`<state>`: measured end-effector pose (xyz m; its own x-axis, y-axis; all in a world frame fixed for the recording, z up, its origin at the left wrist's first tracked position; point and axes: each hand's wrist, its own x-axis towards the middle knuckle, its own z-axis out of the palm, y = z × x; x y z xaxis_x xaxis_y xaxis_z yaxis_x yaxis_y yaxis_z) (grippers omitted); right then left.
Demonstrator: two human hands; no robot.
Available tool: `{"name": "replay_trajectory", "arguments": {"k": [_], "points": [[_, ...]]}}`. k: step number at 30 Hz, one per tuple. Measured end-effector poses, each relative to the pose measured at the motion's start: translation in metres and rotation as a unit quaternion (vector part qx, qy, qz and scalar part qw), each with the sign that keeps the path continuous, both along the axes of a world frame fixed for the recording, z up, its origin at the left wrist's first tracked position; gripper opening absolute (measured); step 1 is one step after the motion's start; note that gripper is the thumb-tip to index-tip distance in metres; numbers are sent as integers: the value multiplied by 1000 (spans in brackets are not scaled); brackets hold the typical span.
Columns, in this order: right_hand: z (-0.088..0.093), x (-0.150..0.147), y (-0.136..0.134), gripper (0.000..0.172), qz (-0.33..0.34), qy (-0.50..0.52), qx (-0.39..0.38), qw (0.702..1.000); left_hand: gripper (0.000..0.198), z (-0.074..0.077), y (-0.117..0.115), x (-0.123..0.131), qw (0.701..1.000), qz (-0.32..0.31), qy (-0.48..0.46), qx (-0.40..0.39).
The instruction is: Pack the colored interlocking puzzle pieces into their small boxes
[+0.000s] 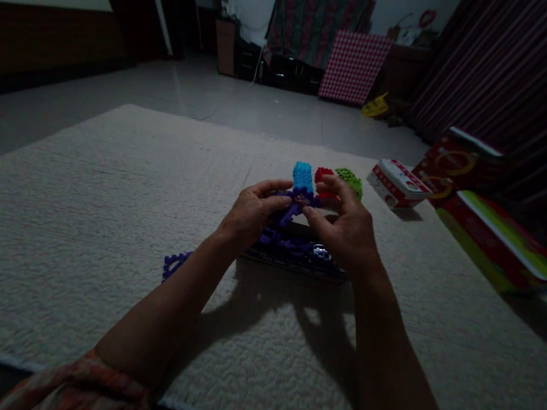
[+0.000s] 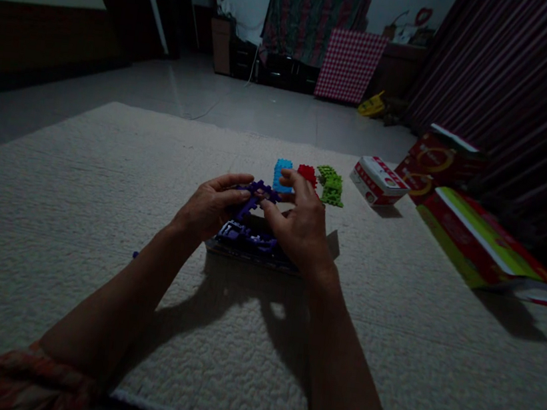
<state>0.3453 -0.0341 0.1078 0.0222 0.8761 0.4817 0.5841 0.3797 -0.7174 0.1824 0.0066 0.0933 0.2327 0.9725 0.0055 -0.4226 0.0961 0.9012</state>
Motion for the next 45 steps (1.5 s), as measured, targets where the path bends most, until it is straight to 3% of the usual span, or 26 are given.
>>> {"name": "replay_trajectory", "arguments": {"k": [2, 4, 9, 12, 18, 22, 26, 36, 45], "points": [[4, 0, -3, 46, 7, -57, 26, 998, 33, 0, 1, -1, 1000, 5, 0, -11], [6, -1, -4, 34, 27, -81, 26, 996, 33, 0, 3, -2, 1000, 7, -1, -20], [-2, -2, -1, 20, 29, 11, 5, 1000, 36, 1, 1, -1, 1000, -2, -6, -23], [-6, 2, 1, 15, -5, 5, 8, 1000, 36, 6, -2, -3, 1000, 17, -10, -10], [-13, 15, -3, 12, 7, -151, 35, 988, 32, 22, 0, -16, 997, 64, -32, 8], [-22, 12, -10, 15, 11, -228, 60, 972, 30, 23, 2, -19, 997, 63, -34, 16], [-31, 7, -21, 14, 5, -227, 85, 970, 32, 20, 2, -16, 998, 52, -31, 13], [-57, 13, -29, 13, -35, -206, 55, 976, 28, 17, 0, -8, 998, 54, -25, -6], [-48, 18, -31, 5, -37, -179, -7, 983, 29, 13, -1, -7, 999, 47, -24, -1]]}}
